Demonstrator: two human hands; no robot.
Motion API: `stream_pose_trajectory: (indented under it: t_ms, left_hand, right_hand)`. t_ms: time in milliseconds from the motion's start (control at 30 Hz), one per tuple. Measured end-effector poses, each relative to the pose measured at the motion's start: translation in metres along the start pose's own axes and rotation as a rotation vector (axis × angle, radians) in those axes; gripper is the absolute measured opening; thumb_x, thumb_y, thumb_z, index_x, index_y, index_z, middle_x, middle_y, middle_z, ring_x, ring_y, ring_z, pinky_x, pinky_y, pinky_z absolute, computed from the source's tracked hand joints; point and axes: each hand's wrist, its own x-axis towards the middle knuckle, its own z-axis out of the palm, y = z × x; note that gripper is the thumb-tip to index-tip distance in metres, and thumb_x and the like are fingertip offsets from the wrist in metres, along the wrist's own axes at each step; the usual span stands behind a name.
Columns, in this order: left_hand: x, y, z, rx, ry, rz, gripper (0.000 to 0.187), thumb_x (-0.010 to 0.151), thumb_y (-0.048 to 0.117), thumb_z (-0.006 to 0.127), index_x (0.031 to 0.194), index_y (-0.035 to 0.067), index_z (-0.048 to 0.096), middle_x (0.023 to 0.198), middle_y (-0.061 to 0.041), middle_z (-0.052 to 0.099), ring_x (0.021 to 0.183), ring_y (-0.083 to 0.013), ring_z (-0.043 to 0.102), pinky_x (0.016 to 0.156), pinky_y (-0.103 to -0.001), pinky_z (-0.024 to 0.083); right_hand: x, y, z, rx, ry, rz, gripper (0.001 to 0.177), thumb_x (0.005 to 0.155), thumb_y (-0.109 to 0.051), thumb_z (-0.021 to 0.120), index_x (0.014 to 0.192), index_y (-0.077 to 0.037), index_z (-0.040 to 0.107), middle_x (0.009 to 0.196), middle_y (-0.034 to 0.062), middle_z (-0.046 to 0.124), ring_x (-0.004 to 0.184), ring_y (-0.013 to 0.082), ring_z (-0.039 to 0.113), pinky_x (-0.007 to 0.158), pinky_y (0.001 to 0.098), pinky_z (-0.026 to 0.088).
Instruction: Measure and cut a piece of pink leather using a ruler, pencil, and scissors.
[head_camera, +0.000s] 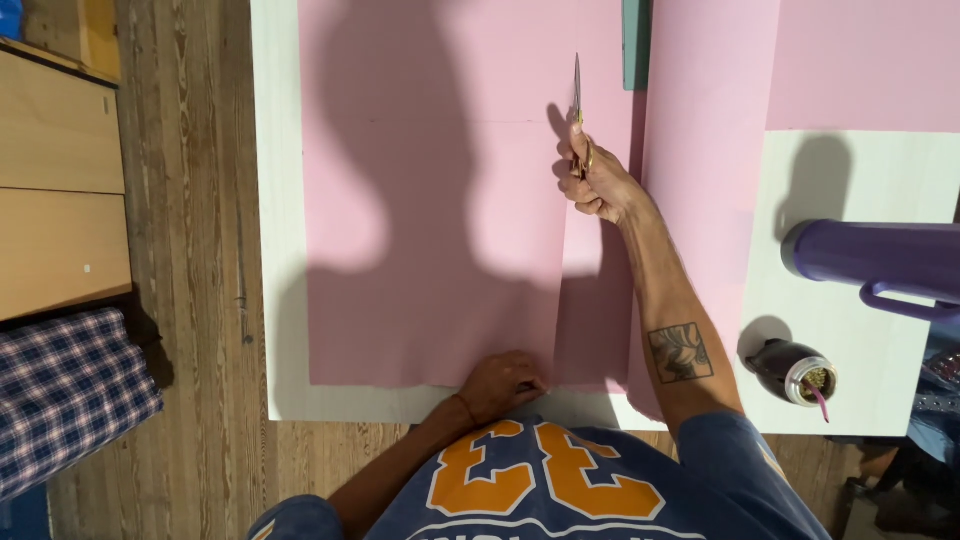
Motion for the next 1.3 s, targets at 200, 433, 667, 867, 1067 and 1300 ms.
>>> stream_pose_trajectory:
  t_ms: [200,433,667,867,1067,1300]
  left_hand:
    - [0.0,0.004,-0.002,0.014,-0.018,-0.03,0.008,0.093,0.026,0.079,0.095,0.02,0.073,0.097,-0.004,0.071,0.097,-0.028,0.071,0.082,-0.039,0.059]
    - [0.001,0.006,0.001,0.027,-0.006,-0.065,0.011,0.092,0.026,0.08,0.094,0.019,0.072,0.097,-0.003,0.072,0.096,-0.0272,0.072,0.081,-0.04,0.06]
    - [0.002,0.002,-0.002,0.037,-0.07,-0.043,0.012,0.095,0.03,0.077,0.098,0.02,0.072,0.102,-0.003,0.072,0.101,-0.0281,0.071,0.083,-0.04,0.06]
    - [0.004,0.015,-0.011,0.037,-0.036,-0.047,0.012,0.09,0.027,0.08,0.095,0.018,0.074,0.098,-0.005,0.073,0.097,-0.0302,0.072,0.081,-0.043,0.061]
    - [0.011,0.031,-0.022,0.025,-0.054,-0.133,0.002,0.091,0.013,0.08,0.092,0.014,0.08,0.109,-0.002,0.075,0.092,-0.0208,0.07,0.091,-0.031,0.058]
    - [0.008,0.018,-0.012,0.008,-0.063,-0.107,0.005,0.093,0.016,0.076,0.095,0.014,0.08,0.107,-0.005,0.074,0.091,-0.0226,0.069,0.088,-0.033,0.058]
  right_hand:
    - [0.013,-0.004,-0.007,-0.002,-0.002,0.018,0.057,0.102,-0.074,0.043,0.106,-0.018,0.037,0.055,-0.0106,0.023,0.04,-0.0014,0.018,0.029,0.0121,0.02]
    - [0.023,-0.011,-0.01,-0.024,0.003,0.017,0.057,0.101,-0.075,0.043,0.106,-0.018,0.037,0.055,-0.011,0.024,0.041,-0.0008,0.019,0.029,0.0126,0.021]
    - [0.035,-0.015,-0.015,-0.004,0.001,0.015,0.058,0.1,-0.076,0.043,0.107,-0.018,0.037,0.055,-0.01,0.024,0.04,-0.0002,0.019,0.029,0.0127,0.02]
    - [0.046,-0.02,-0.021,0.012,-0.015,-0.011,0.057,0.101,-0.075,0.044,0.106,-0.019,0.038,0.055,-0.0101,0.026,0.041,-0.0008,0.02,0.029,0.012,0.021]
    - [0.051,-0.036,-0.021,0.061,-0.012,0.038,0.057,0.082,-0.076,0.055,0.089,-0.021,0.044,0.05,-0.0098,0.031,0.036,0.0027,0.022,0.026,0.0213,0.013]
    - [0.06,-0.046,-0.023,0.067,-0.012,0.046,0.056,0.081,-0.076,0.057,0.088,-0.022,0.044,0.051,-0.0107,0.034,0.036,0.002,0.024,0.026,0.0208,0.014]
